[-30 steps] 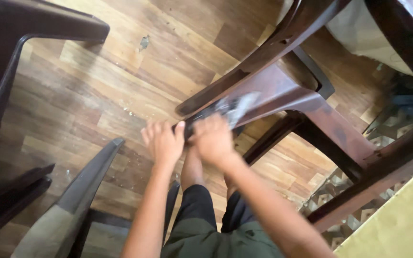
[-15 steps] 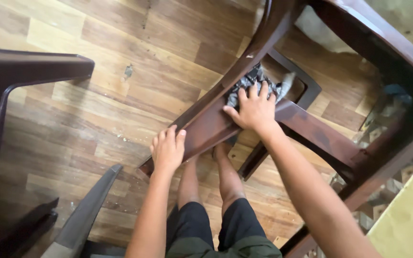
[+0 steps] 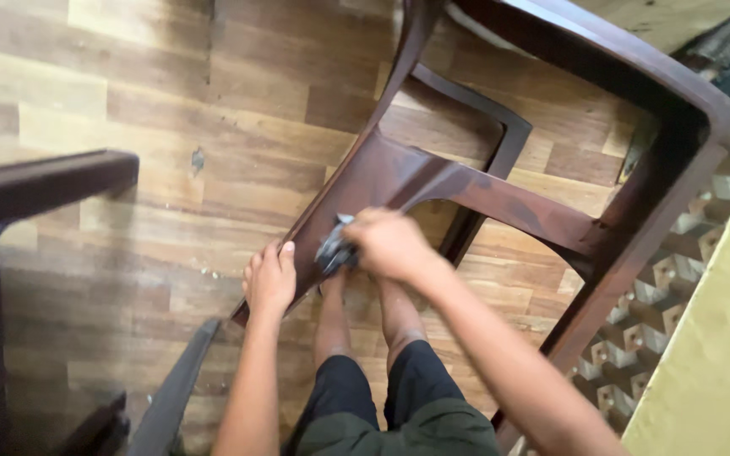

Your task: The person wipes the surfaces of several plastic chairs and a small table with a cloth. They clean the seat, backrest, and armrests of each chair, then move to the next piece of furniture.

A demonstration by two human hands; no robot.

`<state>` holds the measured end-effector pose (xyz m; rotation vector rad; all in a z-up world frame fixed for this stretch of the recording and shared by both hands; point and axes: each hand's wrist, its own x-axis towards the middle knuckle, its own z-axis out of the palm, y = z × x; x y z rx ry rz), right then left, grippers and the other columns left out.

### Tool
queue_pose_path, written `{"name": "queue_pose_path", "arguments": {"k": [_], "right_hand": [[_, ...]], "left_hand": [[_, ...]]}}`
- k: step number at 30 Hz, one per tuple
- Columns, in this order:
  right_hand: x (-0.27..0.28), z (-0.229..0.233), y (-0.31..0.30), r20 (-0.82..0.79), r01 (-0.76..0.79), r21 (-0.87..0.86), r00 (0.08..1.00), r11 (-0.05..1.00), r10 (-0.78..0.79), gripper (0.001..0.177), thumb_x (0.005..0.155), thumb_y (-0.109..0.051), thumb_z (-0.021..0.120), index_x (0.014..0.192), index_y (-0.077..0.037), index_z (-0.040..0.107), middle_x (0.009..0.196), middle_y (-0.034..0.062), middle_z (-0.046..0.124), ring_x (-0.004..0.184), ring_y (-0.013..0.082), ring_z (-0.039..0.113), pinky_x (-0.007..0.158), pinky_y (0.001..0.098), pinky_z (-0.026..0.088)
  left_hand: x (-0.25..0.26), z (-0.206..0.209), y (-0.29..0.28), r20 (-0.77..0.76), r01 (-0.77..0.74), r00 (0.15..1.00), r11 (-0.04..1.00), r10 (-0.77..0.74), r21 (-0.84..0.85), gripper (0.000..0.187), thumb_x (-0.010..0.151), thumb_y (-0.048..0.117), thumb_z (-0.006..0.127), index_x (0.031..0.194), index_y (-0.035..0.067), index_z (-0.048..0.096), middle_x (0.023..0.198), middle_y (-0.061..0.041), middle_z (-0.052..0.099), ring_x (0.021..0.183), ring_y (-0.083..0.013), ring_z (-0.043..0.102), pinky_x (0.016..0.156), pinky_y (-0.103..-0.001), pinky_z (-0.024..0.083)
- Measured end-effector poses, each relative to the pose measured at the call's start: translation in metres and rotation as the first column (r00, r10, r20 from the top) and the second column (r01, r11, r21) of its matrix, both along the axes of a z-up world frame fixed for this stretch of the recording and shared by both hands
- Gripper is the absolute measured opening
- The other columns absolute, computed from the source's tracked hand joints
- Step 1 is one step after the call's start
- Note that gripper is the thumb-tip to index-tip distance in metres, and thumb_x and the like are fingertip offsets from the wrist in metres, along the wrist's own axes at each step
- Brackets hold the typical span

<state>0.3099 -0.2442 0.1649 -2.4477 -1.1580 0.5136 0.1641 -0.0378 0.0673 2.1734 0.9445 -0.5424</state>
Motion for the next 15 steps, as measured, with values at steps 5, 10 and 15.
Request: {"name": "queue_pose_path", "arguments": {"k": [5, 10, 15], "right_hand": [[0.033, 0.036, -0.068, 0.441, 0.502, -0.053, 0.788, 0.864, -0.431, 0.055, 0.075, -0.014, 0.069, 0.129, -0.008, 0.070, 0.137, 0.0249, 0.059, 0.128, 0.0456, 0.052, 0.104, 0.0580, 0.042], [-0.001, -0.032, -0.037, 0.319, 0.490, -0.114, 0.842, 0.864, -0.435, 0.061, 0.094, -0.044, 0.063, 0.144, -0.011, 0.055, 0.162, 0.0258, 0.032, 0.151, 0.0499, 0.022, 0.121, 0.0675, 0.017], [0.004, -0.035, -0.156, 0.363, 0.738, -0.190, 0.666, 0.648, -0.652, 0.080, 0.101, -0.054, 0.053, 0.156, 0.000, 0.033, 0.171, 0.0281, 0.013, 0.159, 0.0433, 0.007, 0.125, 0.0616, 0.003]], "left_hand": [[0.053, 0.024, -0.025, 0.398, 0.119, 0.911, 0.993, -0.108, -0.003, 0.073, 0.103, 0.057, 0.046, 0.149, 0.002, 0.046, 0.140, -0.031, 0.055, 0.125, -0.0505, 0.053, 0.105, -0.058, 0.042], [0.156, 0.038, -0.093, 0.159, 0.186, 0.965, 0.973, -0.208, 0.139, 0.083, 0.098, 0.065, 0.049, 0.155, 0.006, 0.035, 0.140, -0.029, 0.053, 0.127, -0.0500, 0.051, 0.104, -0.062, 0.038], [0.189, 0.052, -0.109, 0.112, 0.180, 0.976, 0.980, -0.189, 0.085, 0.087, 0.096, 0.065, 0.053, 0.158, 0.009, 0.028, 0.151, -0.026, 0.040, 0.134, -0.0482, 0.043, 0.106, -0.063, 0.035]]}}
